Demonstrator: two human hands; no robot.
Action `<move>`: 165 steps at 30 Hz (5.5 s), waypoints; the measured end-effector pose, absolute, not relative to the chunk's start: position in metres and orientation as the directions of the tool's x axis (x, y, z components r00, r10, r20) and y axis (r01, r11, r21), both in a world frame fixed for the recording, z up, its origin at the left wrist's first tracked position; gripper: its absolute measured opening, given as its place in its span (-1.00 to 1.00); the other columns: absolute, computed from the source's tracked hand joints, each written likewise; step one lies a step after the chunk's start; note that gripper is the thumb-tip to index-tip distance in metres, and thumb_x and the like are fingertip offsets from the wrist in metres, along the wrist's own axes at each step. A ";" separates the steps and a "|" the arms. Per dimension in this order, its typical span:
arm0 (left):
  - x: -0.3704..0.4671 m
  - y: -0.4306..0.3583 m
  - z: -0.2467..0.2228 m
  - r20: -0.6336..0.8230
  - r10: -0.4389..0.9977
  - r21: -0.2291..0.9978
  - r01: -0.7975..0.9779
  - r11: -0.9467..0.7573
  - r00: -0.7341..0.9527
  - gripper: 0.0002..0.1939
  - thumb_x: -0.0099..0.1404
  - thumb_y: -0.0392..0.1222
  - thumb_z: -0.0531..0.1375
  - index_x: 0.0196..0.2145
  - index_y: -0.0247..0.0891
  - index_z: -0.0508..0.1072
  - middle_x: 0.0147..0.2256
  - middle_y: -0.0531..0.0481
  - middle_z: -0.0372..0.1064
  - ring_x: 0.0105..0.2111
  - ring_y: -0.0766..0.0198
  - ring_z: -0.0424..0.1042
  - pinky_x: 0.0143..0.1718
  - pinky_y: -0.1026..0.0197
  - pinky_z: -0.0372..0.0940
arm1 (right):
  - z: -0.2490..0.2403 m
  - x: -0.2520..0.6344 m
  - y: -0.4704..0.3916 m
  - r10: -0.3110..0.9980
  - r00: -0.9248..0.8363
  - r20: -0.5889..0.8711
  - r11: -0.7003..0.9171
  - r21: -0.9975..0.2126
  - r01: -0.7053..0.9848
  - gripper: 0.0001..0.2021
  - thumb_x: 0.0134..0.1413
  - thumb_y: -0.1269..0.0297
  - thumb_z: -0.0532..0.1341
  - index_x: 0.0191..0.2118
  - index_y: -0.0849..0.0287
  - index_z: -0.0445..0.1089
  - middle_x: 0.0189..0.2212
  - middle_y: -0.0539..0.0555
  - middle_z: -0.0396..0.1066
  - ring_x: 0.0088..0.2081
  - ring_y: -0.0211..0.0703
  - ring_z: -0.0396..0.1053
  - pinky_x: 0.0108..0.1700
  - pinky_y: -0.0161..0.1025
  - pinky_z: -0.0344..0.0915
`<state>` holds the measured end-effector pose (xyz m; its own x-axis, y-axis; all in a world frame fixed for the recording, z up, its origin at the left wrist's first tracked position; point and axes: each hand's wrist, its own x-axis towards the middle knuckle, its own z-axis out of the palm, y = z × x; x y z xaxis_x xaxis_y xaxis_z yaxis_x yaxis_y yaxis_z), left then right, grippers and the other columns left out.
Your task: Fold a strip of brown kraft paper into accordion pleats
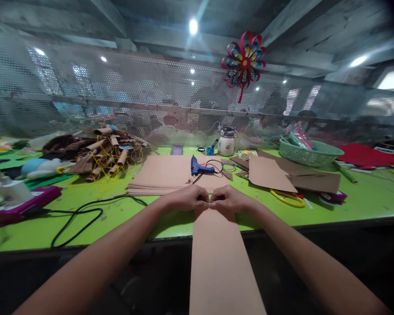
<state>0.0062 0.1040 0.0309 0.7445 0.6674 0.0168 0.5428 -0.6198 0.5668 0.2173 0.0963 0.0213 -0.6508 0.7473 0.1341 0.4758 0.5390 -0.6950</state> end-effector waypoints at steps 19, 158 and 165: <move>0.017 0.090 0.031 0.177 0.610 0.257 0.562 -0.786 0.773 -0.88 0.26 -0.26 0.09 -0.39 -0.31 0.40 -0.38 -0.04 0.28 -0.41 0.28 0.24 -0.41 0.27 0.09 | 0.021 0.227 0.101 0.686 -0.718 0.117 0.644 -0.556 0.525 -0.91 0.03 0.34 0.23 -0.36 0.26 0.38 -0.48 0.01 0.35 -0.44 -0.27 0.24 -0.42 -0.36 0.14; -0.006 0.097 0.065 -0.028 0.668 0.662 0.515 -0.545 0.743 -0.59 0.21 0.09 0.16 -0.47 -0.37 0.47 -0.62 0.06 0.28 -0.62 0.40 0.21 -0.60 0.37 0.05 | 0.012 0.239 0.076 0.744 -0.643 0.181 0.435 -0.862 0.260 -0.59 0.19 0.04 0.11 -0.56 0.22 0.16 -0.64 -0.12 0.01 -0.58 -0.40 -0.08 -0.55 -0.37 -0.13; -0.001 0.097 0.064 -0.040 0.612 0.721 0.447 -0.530 0.790 -0.64 0.21 0.03 0.19 -0.29 -0.37 0.52 -0.45 0.03 0.37 -0.44 0.35 0.25 -0.42 0.35 0.13 | 0.010 0.235 0.073 0.737 -0.649 0.187 0.411 -0.887 0.212 -0.57 0.17 0.00 0.13 -0.56 0.24 0.21 -0.67 -0.12 0.05 -0.61 -0.40 -0.01 -0.55 -0.38 -0.07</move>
